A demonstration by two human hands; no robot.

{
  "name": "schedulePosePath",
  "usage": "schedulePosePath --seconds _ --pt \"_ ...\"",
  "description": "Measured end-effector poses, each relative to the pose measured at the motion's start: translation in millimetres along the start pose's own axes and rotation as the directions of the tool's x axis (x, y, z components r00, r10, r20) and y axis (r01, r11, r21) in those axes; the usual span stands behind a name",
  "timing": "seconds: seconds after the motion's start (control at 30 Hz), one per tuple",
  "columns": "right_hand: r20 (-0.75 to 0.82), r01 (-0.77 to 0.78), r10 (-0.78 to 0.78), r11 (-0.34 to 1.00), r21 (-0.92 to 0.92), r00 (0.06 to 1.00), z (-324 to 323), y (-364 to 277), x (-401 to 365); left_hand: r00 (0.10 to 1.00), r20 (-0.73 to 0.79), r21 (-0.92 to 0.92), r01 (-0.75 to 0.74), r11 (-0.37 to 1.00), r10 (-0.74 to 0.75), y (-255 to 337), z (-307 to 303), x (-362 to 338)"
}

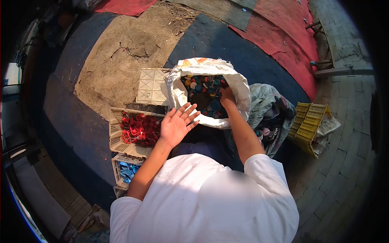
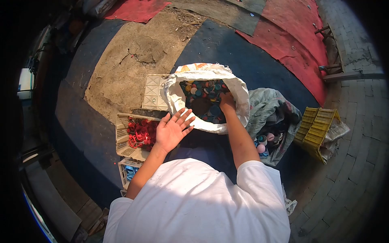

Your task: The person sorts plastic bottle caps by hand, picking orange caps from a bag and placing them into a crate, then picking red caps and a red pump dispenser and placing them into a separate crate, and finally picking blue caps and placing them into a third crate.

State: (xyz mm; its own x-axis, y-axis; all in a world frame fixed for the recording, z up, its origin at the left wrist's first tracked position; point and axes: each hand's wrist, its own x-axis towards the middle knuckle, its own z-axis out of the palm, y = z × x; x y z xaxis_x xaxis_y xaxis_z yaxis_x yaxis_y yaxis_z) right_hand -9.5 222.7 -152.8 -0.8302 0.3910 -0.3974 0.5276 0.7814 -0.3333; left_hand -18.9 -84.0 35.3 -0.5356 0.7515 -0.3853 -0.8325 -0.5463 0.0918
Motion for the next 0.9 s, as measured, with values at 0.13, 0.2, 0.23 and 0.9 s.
schedulePosePath --seconds 0.13,0.2,0.23,0.9 --pt "-0.025 -0.037 0.039 0.996 0.082 0.999 -3 3 -1 1.0 -0.007 0.021 -0.006 1.0 0.007 4 1 4" --pt "-0.093 -0.006 0.019 0.991 0.132 0.995 -4 7 2 1.0 0.001 0.048 -0.008 0.999 0.008 5 1 6" --pt "-0.126 0.009 0.011 0.988 0.155 0.992 -3 9 0 1.0 -0.001 0.049 0.0 0.999 0.0 4 0 6" --pt "0.126 -0.154 -0.191 -0.144 0.978 0.974 -131 -97 -147 0.999 -0.03 0.212 0.025 0.977 -0.019 -24 26 83"
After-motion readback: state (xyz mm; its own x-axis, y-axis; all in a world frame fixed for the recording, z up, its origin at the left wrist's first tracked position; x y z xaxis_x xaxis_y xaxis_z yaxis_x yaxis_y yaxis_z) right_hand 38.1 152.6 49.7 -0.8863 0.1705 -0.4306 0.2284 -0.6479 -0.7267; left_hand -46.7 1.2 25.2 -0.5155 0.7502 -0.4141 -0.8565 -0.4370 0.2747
